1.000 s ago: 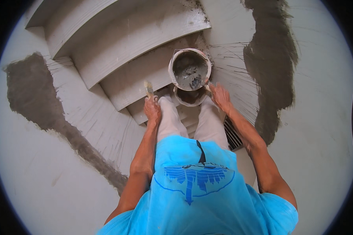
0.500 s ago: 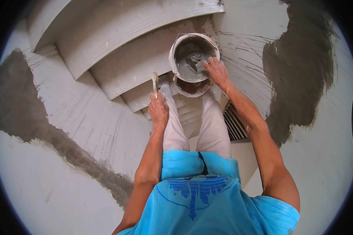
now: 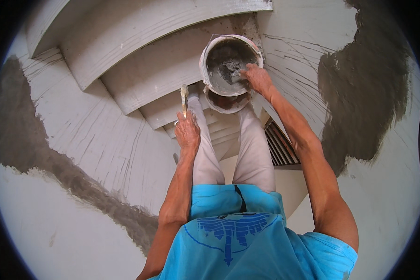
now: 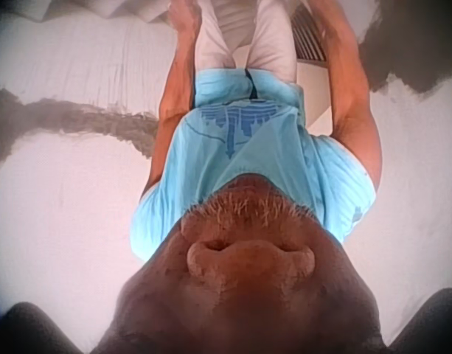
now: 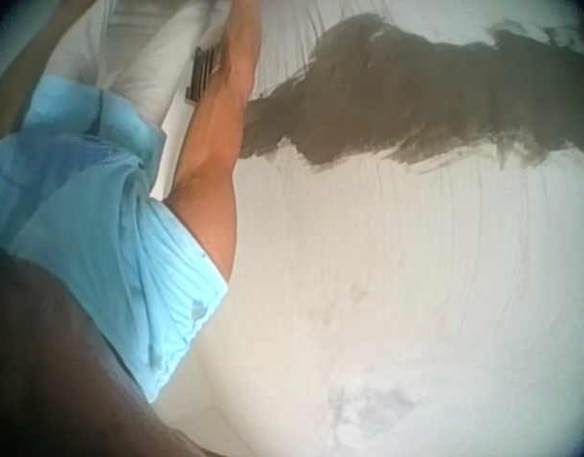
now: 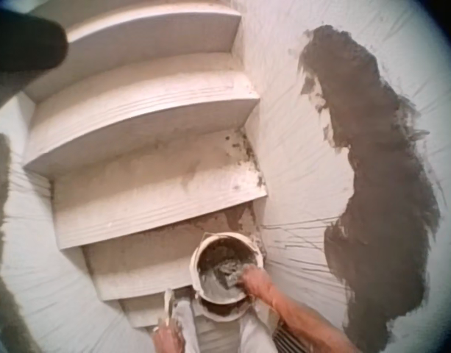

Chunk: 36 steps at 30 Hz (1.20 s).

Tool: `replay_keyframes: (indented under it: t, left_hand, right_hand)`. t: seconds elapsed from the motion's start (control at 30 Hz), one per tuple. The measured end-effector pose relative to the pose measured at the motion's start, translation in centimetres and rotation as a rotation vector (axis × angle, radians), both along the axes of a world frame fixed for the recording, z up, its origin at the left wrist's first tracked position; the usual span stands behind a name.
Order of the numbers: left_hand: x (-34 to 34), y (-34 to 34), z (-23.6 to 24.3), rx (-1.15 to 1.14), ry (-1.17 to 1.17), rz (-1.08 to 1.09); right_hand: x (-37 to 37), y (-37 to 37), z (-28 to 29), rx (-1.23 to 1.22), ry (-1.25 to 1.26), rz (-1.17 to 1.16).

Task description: The person scoops plaster from a bucket using a trowel and applies it to the wall next to a staircase. They repeatedly smooth the plaster on the wall surface while sitting on the stairs.

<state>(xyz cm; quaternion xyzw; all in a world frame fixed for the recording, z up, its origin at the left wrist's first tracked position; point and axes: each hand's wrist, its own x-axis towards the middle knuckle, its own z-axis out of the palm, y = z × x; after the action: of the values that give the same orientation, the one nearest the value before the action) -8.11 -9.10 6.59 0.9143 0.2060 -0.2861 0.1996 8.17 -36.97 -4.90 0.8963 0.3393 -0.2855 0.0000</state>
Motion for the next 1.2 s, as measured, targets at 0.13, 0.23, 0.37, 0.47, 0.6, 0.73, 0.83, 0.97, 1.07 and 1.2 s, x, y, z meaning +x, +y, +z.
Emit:
replay_keyframes:
  t: [0.13, 0.23, 0.37, 0.47, 0.6, 0.73, 0.83, 0.97, 1.07, 1.2]
  left_hand:
    - [0.2, -0.2, 0.0, -0.003, -0.016, 0.007]
    - [-0.3, -0.4, 0.4, 0.009, 0.007, 0.009]
    - [0.0, -0.5, 0.3, 0.005, 0.022, 0.016]
    - [-0.2, -0.6, -0.3, 0.020, 0.001, 0.003]
    - [0.3, -0.5, -0.7, 0.014, 0.023, 0.004]
    - [0.0, -0.6, -0.9, 0.029, -0.032, 0.003]
    - [0.1, -0.6, -0.8, 0.027, -0.014, 0.017]
    - [0.6, -0.8, -0.4, 0.002, 0.013, 0.035]
    - [0.4, -0.8, -0.5, -0.001, -0.015, 0.045]
    - [0.6, -0.8, -0.4, -0.012, -0.005, 0.050]
  right_hand:
    - [0.6, -0.3, 0.2, -0.078, 0.152, -0.061]
    - [0.2, -0.5, 0.7, -0.027, 0.144, -0.052]
    - [1.1, -0.7, 1.7, 0.062, 0.121, -0.038]
    - [1.7, -1.2, 2.0, 0.104, 0.124, -0.040]
    - [1.5, -1.6, 1.0, 0.012, 0.181, -0.095]
    - [0.8, -1.1, 1.3, -0.058, 0.253, -0.172]
    - [-1.1, -2.7, 1.6, 0.152, 0.073, -0.200]
    - [-3.5, -4.1, 1.2, 0.282, -0.028, -0.234]
    - [-4.1, -3.6, 2.1, 0.175, 0.180, -0.350]
    - [-3.8, -1.1, 4.2, 0.008, 0.310, -0.475]
